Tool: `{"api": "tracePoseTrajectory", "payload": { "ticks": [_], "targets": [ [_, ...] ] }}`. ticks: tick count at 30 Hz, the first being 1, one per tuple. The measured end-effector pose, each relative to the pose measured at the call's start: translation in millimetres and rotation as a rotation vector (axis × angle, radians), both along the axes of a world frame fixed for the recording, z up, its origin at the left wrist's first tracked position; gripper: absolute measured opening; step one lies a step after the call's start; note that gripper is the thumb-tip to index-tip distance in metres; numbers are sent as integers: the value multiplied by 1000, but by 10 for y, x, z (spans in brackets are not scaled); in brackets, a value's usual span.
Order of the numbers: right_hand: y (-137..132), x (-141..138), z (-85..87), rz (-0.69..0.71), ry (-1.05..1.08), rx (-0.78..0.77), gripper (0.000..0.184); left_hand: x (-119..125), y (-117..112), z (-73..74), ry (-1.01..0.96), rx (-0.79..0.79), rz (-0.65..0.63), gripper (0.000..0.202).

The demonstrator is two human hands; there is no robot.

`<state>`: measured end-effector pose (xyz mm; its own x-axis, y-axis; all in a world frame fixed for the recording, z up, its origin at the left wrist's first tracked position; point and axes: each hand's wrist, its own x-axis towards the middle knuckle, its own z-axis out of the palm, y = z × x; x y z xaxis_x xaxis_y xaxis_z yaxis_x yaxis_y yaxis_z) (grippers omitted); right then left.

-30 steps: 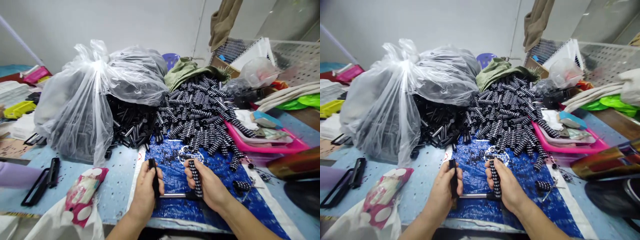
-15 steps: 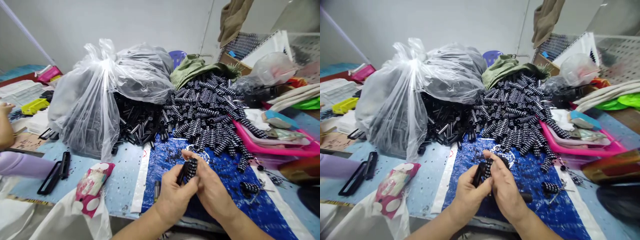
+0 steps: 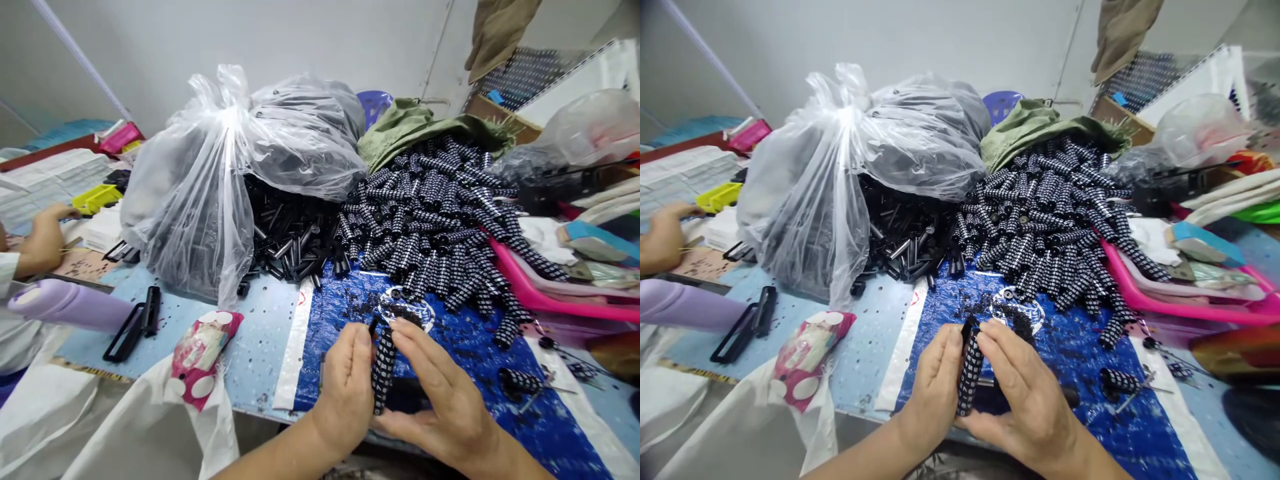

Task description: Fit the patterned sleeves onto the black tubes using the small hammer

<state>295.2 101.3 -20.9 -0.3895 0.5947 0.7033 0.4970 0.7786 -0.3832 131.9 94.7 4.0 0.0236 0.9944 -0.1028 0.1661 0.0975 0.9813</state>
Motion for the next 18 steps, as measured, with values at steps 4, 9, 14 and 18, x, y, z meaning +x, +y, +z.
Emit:
{"api": "tracePoseTrajectory", "payload": {
  "ticks": [4,9,14,18],
  "targets": [
    [-31,-27,-24,-112,-31,68,92,7,14,85,-156,-105,-36,40],
    [-61,-47,-39,-158,-78,113,91,-94,85,154,-359,-324,-90,44],
    [-98,-100,2,-167,-85,75,88,-116,50,95,-515,-449,-41,48],
    [-105,-92,-37,-139,-73,-6,88,-97,-10,-4,-557,-451,-29,48]
  ]
}}
